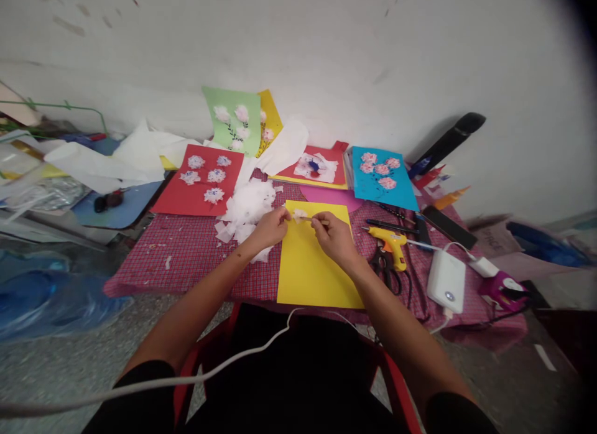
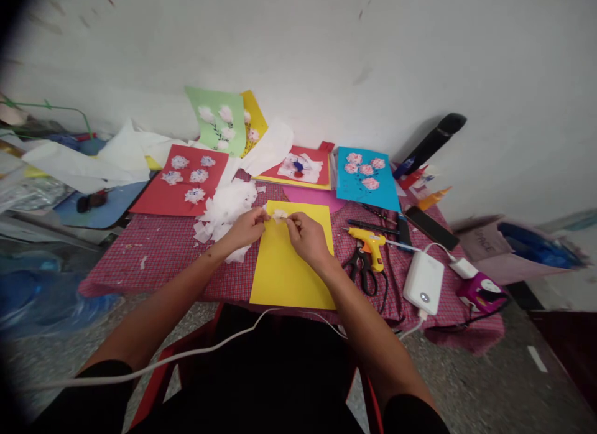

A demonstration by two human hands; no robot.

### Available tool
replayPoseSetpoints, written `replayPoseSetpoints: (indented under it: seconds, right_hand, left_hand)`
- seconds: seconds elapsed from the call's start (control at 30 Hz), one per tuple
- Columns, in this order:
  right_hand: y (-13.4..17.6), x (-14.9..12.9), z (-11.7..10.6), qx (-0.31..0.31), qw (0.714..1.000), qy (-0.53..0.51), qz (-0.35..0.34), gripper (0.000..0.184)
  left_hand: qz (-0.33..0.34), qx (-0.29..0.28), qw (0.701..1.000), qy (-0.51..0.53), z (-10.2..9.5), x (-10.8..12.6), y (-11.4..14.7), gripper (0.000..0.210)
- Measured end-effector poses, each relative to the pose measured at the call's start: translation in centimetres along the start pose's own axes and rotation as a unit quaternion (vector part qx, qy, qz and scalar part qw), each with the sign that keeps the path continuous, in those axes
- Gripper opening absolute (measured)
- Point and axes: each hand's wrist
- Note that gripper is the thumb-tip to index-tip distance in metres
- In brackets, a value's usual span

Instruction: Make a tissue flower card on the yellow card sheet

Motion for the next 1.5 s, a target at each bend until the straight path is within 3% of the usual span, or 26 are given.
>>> replayPoseSetpoints:
  seconds: [0.17,0.4,0.87,1.07,1.5]
  right_hand:
    - [0.1,-0.4,0.0,-0.022,0.994,0.093,-0.050,0.022]
    - [-0.1,-0.5,0.0,-0.042,0.990,0.118,-0.057,0.023]
    - [-2.8,-3.2,-1.2,-0.167,0.960,0.193,-0.111,0.023]
    - [-4.1,-3.4,-1.3,-0.162,0.968,0.158,-0.104,0.021]
    - [-3.3,-2.5,-2.1,-0.110,0.987,0.091,-0.075,0.020]
  left_hand:
    - [0.011,0.000,1.000,-0.014,0.1,0.0,-0.2,0.030]
    - [0.023,-0.016,0.999,-0.031,0.2,0.2,-0.2,0.033]
    - [0.036,-0.036,0.997,-0.051,0.3,0.0,-0.1,0.034]
    - [0.037,-0.034,0.998,-0.043,0.3,-0.3,0.1,0.035]
    - [0.045,-0.035,0.998,-0.032,0.5,-0.6,0.1,0.033]
Point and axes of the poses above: each hand's wrist, its own y-axis away from the middle knuckle, its own z-axis out of the palm, x = y × z, and after that the axes turned 1 degree about x, right-handed
